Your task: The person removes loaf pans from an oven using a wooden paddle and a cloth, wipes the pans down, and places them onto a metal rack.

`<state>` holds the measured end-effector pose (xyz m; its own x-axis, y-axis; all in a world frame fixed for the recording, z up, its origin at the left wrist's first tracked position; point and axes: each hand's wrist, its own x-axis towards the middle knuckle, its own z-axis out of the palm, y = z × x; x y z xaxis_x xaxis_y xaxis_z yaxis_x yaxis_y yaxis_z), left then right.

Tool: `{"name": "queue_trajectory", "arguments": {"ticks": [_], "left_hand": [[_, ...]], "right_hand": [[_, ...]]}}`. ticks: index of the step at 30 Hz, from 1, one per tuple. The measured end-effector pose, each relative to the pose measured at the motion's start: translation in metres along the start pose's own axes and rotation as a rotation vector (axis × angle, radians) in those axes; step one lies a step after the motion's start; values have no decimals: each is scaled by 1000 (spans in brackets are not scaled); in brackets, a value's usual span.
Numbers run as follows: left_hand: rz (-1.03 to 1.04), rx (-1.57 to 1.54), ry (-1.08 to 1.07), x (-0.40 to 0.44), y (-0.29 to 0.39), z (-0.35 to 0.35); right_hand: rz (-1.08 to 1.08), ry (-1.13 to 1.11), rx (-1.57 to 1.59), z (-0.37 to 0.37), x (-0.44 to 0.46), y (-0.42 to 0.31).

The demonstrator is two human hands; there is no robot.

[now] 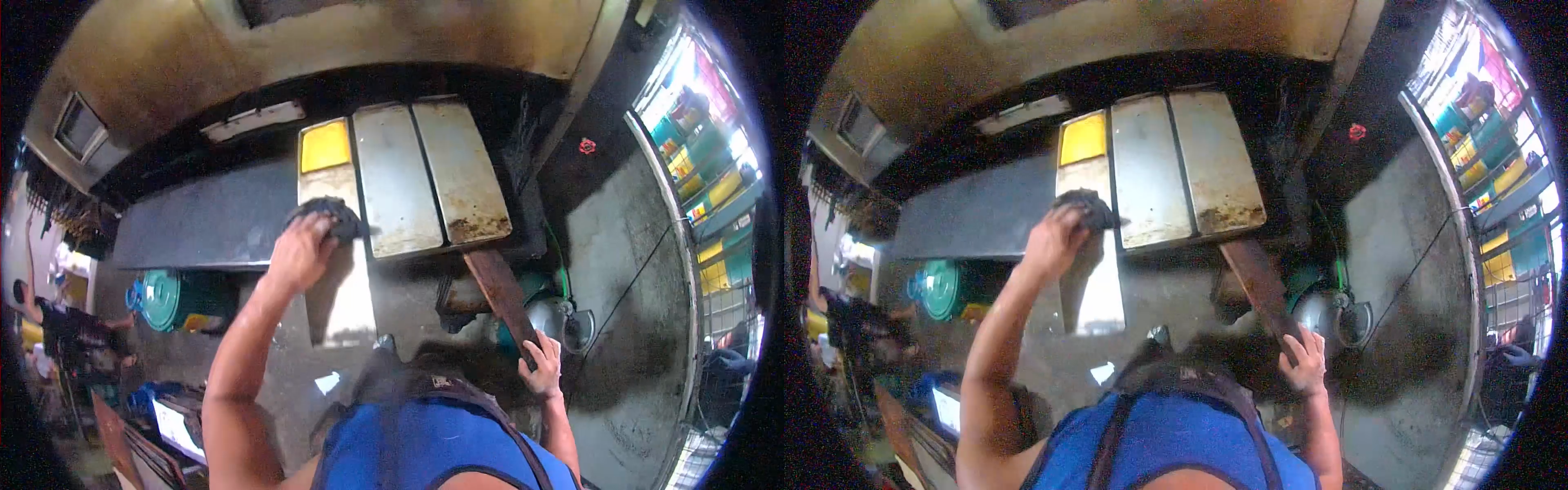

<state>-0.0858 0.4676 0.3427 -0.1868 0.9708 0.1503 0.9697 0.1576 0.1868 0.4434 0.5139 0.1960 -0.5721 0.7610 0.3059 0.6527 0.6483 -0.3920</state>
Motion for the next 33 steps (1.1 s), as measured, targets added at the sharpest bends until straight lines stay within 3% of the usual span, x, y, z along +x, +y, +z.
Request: {"name": "queue_trajectory", "arguments": {"ticks": [5, 19, 23, 27, 28, 29, 30, 33], "left_hand": [[15, -115, -21, -45, 15, -7], [58, -99, 26, -32, 19, -12], [20, -93, 2, -5, 4, -9], [-19, -104, 171, 89, -64, 10], [-62, -127, 129, 113, -69, -4], [-137, -71, 145, 131, -69, -14], [-89, -130, 291, 137, -67, -20], [-71, -132, 314, 123, -47, -46]], "right_hand": [[-14, -24, -13, 1, 2, 0], [-44, 1, -20, 2, -3, 5], [-15, -1, -2, 0, 0, -2], [21, -7, -26, -3, 4, -9], [21, -7, -24, -1, 3, -10], [3, -5, -29, -1, 3, -7], [-13, -4, -36, -1, 2, -4], [-34, -3, -44, 4, -2, 5]]}}
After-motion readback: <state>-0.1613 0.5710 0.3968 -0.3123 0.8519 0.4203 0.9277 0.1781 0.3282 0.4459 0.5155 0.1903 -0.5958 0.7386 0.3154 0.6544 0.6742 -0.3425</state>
